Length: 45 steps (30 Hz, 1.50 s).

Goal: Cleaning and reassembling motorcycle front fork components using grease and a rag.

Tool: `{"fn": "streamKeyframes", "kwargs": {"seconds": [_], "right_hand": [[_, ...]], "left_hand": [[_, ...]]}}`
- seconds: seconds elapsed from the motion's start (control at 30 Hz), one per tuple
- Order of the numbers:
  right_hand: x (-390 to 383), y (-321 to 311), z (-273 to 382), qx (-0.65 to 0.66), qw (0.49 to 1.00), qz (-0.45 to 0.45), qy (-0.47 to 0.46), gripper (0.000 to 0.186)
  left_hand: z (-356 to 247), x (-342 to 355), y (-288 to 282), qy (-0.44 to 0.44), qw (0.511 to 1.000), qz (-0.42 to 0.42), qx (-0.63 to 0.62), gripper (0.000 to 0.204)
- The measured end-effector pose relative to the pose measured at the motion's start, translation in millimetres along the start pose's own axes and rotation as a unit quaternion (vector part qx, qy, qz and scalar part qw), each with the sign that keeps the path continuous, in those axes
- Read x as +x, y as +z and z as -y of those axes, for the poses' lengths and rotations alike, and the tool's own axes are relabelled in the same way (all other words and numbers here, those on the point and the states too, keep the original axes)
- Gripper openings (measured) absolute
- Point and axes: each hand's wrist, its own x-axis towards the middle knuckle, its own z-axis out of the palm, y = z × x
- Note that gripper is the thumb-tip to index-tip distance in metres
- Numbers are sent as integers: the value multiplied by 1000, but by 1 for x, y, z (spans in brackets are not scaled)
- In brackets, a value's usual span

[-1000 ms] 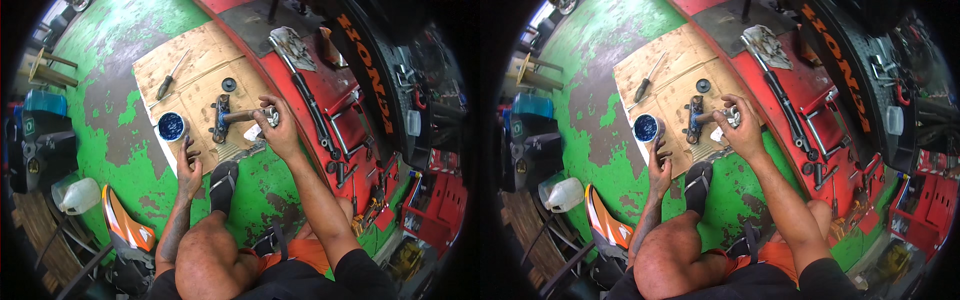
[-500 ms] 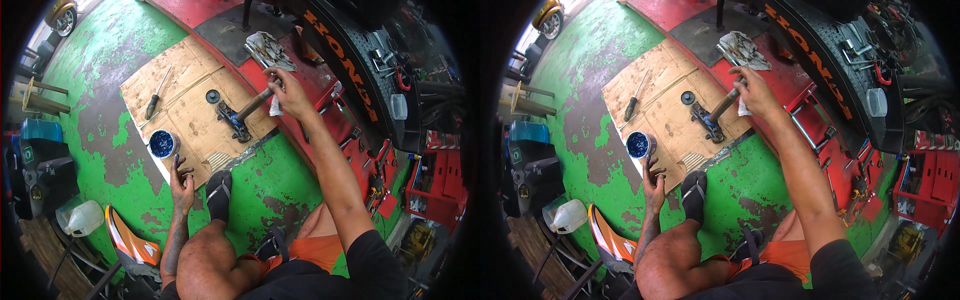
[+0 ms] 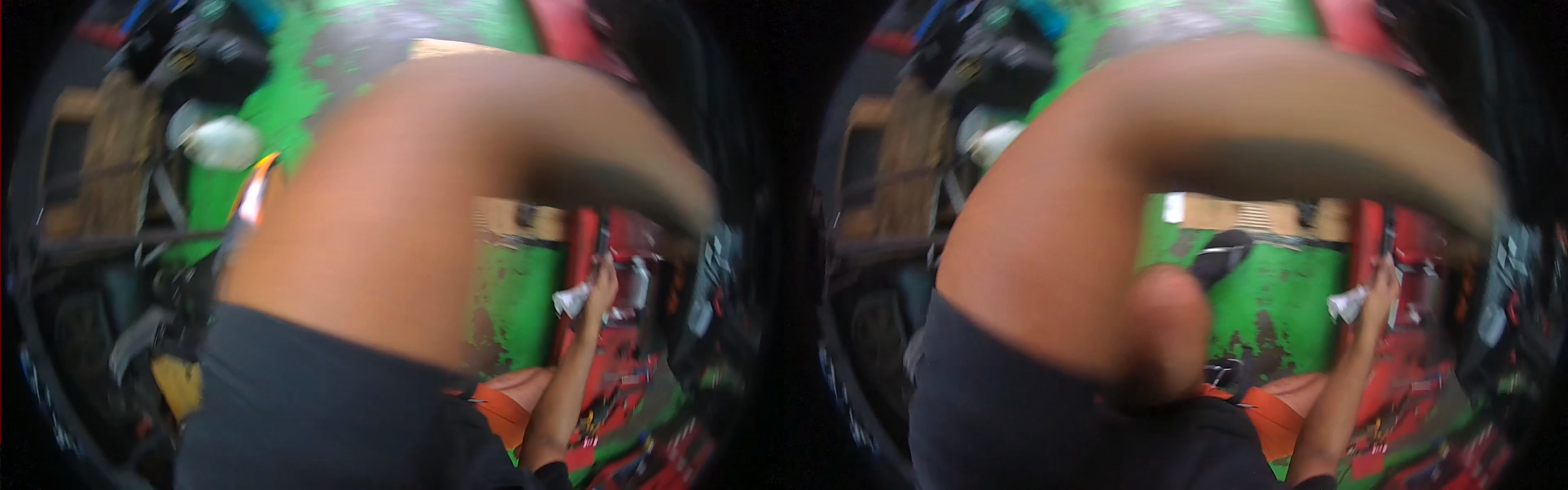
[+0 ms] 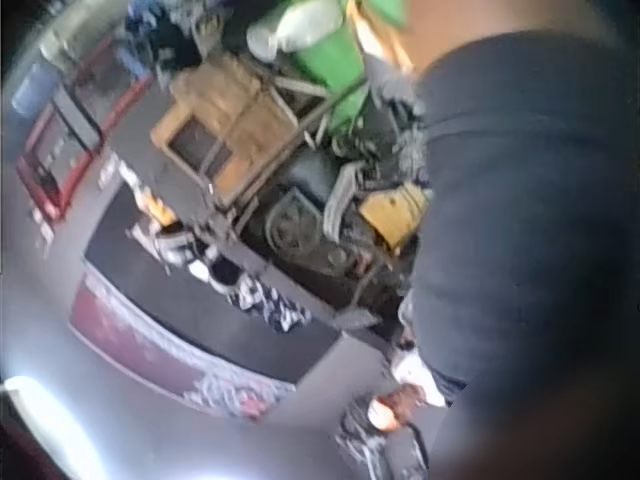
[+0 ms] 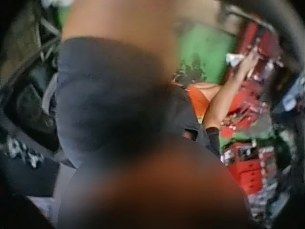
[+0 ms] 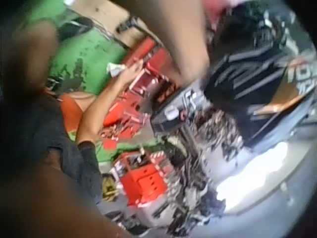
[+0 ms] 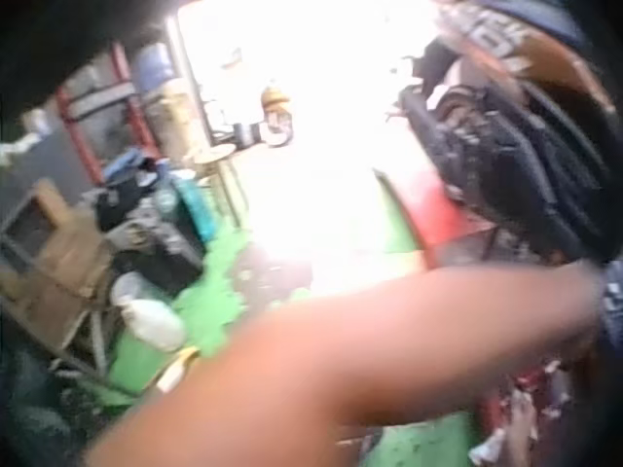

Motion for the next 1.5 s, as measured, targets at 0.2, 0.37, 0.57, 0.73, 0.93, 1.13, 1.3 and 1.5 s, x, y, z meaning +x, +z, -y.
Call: {"fn": "streamKeyframes", "kwargs": {"seconds": [0.2,0.37,0.57,0.73,0.93,1.13,1.3,1.5], "right_hand": [[-85,-6,-51,471,831,114,272,55],[-95,12,67,440,889,-18,129,46],[-115,-44,145,649,758,-62,6,48],[-105,-19,173,628,760,-166,2,42],[-90,-23,178,533,816,-224,16,31],[-111,-59,195,666,740,-5,-93,37],[-113,-81,181,616,770,-164,2,48],[-110,-25,163,336,892,-276,-124,28]], "left_hand": [[-10,230,-66,27,996,-38,69,53],[-171,383,-123,227,961,-94,127,60],[-192,295,-71,349,901,-167,196,78],[-214,280,-20,304,881,-232,278,42],[-216,292,-6,370,895,-189,159,43],[-216,288,-35,454,883,-47,-110,58],[-220,287,-36,432,899,-75,-6,69],[-232,283,11,364,902,-199,117,74]]}}
